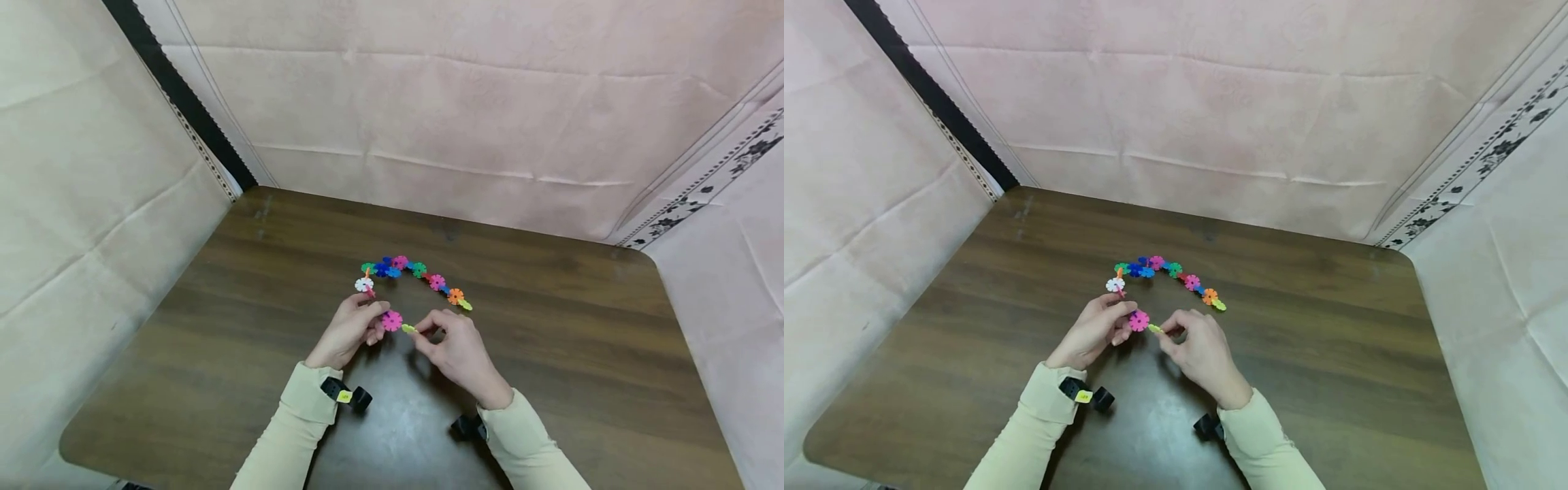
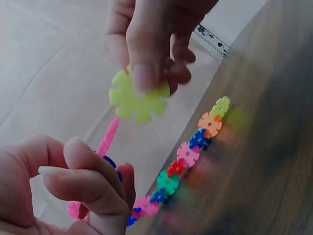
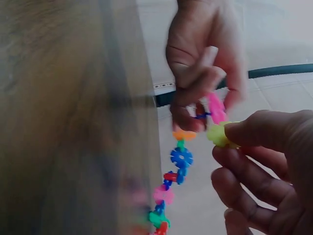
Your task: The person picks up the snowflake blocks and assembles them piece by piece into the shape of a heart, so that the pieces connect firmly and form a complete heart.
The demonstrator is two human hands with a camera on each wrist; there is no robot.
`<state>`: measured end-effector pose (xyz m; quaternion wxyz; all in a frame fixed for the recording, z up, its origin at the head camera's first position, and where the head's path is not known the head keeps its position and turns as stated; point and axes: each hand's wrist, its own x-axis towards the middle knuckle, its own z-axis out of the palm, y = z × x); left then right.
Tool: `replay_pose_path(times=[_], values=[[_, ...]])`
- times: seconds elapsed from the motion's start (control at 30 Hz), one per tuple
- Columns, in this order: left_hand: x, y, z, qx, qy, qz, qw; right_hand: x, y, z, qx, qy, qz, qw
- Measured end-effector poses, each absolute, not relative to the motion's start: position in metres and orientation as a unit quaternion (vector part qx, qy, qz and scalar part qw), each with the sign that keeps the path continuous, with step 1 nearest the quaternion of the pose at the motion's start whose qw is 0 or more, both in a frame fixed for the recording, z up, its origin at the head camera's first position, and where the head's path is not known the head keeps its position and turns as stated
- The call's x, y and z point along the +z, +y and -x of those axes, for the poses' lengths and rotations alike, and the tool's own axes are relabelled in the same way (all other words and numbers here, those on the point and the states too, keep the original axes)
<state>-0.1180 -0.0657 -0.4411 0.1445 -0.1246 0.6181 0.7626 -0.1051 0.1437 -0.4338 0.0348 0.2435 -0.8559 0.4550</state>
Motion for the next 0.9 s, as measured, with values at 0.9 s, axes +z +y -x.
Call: replay_pose_path(times=[0.9], values=[[-0.421,-0.053,0.117,0.794,0.588,0.105,0.115,-0.443,0.136,0.096,0.502,-0.815,-0.226,0.181]])
